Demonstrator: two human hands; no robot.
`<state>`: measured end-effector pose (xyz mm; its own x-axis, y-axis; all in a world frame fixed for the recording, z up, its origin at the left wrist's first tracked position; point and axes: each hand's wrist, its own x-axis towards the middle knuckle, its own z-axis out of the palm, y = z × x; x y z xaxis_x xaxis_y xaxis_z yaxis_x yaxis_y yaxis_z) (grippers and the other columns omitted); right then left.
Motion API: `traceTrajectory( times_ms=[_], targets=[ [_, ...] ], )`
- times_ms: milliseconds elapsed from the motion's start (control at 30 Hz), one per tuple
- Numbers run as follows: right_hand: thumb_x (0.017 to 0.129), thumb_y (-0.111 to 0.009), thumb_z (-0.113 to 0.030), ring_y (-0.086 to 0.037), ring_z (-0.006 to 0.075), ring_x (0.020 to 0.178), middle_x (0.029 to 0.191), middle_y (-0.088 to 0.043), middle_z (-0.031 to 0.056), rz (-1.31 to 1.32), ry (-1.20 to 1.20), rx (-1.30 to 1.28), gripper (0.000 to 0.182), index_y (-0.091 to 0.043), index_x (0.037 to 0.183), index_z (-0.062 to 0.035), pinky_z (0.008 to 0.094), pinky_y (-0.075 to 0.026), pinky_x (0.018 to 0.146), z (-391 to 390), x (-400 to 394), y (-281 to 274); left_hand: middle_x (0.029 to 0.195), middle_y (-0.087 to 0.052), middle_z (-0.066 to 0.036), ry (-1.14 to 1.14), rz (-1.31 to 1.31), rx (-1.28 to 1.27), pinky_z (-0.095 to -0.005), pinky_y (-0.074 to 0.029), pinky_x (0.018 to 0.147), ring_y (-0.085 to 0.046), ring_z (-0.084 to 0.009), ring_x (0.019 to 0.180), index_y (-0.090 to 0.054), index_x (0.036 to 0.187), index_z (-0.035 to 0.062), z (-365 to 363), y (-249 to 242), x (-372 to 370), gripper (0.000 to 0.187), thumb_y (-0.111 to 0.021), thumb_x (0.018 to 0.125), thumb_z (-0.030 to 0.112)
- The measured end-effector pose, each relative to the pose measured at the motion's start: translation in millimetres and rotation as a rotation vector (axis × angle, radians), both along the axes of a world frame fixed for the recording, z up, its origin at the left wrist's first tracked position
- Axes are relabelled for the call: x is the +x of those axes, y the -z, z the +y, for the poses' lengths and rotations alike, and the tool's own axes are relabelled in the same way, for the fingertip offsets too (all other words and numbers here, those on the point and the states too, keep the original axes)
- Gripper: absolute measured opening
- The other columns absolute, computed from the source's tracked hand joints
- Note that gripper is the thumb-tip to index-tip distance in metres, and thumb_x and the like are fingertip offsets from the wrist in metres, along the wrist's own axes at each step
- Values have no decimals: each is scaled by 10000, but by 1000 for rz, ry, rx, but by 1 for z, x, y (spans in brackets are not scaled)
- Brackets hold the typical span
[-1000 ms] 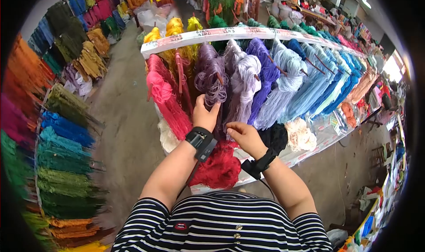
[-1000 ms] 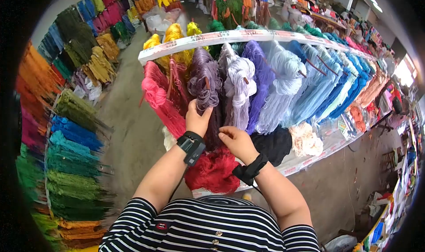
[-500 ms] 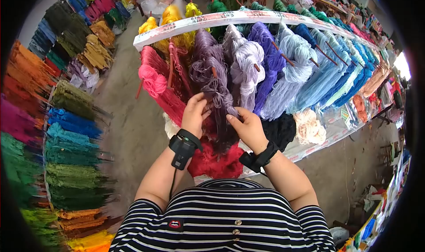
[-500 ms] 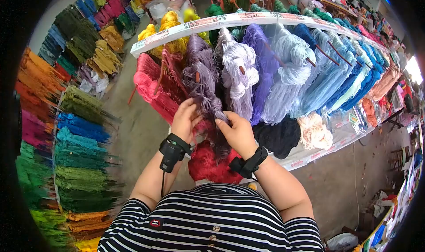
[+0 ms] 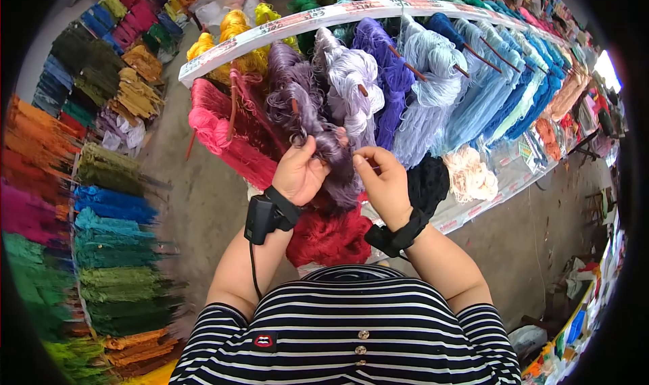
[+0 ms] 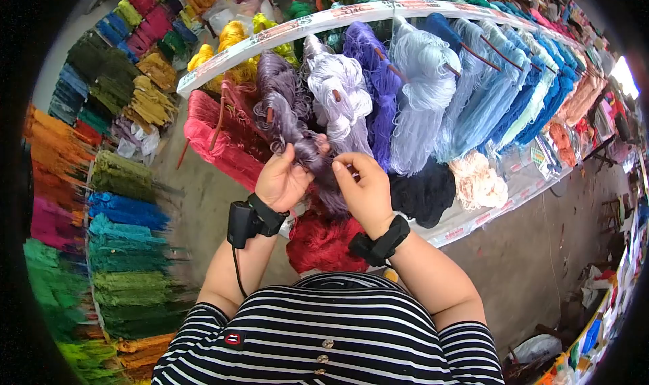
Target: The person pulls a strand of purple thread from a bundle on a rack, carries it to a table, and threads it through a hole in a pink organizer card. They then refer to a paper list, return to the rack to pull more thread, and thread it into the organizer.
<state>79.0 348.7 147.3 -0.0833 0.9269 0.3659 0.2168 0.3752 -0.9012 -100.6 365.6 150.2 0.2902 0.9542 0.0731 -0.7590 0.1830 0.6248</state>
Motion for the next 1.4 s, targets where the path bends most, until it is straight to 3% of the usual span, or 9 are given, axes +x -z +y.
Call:
traceTrajectory(
  times_ms=[67, 233, 367, 467, 533, 767, 1067, 1267, 1400],
  targets=[
    [832, -652, -121, -599, 208, 767, 855, -645, 115, 68, -11, -61, 165, -669, 954, -10, 311, -470, 701, 6, 2, 1, 1284, -532, -171, -10, -104, -101, -415, -360, 1064, -506, -266, 1208, -410, 1329, 11, -1, 0, 1, 368, -401, 1006, 187],
    [873, -636, -128, -545, 60, 640, 720, -609, -7, 255, -169, -414, 142, -662, 911, 7, 223, -432, 553, 6, -6, -2, 1287, -532, -171, -41, -66, -72, -440, -355, 1056, -490, -274, 1221, -414, 1334, 56, 3, 7, 3, 353, -376, 1012, 197],
    [896, -614, -127, -549, 60, 635, 813, -647, 20, 452, -271, -672, 139, -655, 969, -16, 189, -429, 548, 5, -8, -8, 1280, -539, -164, -68, -44, -41, -435, -368, 1037, -499, -274, 1207, -420, 1333, 87, 2, 6, 6, 342, -378, 1012, 197],
    [899, -610, -124, -567, 64, 632, 825, -655, 24, 543, -284, -809, 141, -652, 990, -23, 186, -452, 542, 6, -8, -11, 1271, -547, -161, -102, -25, -82, -425, -386, 1017, -509, -270, 1193, -426, 1327, 83, 1, 6, 7, 338, -377, 1012, 196],
    [899, -611, -120, -570, 59, 627, 828, -658, 27, 668, -287, -848, 137, -649, 992, -27, 178, -458, 534, 8, -10, -11, 1293, -527, -153, -97, 36, -44, -408, -401, 1002, -512, -263, 1188, -420, 1318, 2, 1, 6, 6, 393, -367, 1015, 246],
    [878, -634, -114, -561, 63, 625, 819, -649, 27, 724, -303, -859, 117, -643, 962, -32, 173, -446, 526, 13, -16, -5, 1293, -525, -143, -66, 106, -5, -375, -441, 932, -564, -241, 1088, -421, 1309, -30, 2, 8, 5, 418, -380, 1013, 262],
    [912, -578, -108, -554, 75, 682, 814, -615, 12, 684, -312, -754, 74, -603, 951, -50, 191, -419, 582, 9, -15, -1, 1294, -512, -143, -103, 78, -33, -435, -413, 1000, -474, -266, 1226, -444, 1279, -16, 1, 4, 9, 382, -384, 1011, 249],
    [925, -567, -93, -574, 74, 692, 819, -621, 9, 697, -338, -744, 47, -595, 946, -62, 193, -439, 590, 4, -5, 6, 1225, -560, -141, -103, -101, 24, -451, -386, 1050, -497, -272, 1212, -490, 1231, -7, 10, 27, -8, 338, -349, 1016, 212],
    [915, -572, -96, -559, 70, 703, 832, -620, 7, 660, -321, -745, 61, -601, 951, -56, 189, -430, 601, 1, -2, 8, 1263, -546, -145, -198, -41, -137, -452, -383, 1056, -488, -275, 1230, -478, 1253, -3, 7, 12, 1, 363, -349, 1020, 244]
  ],
)
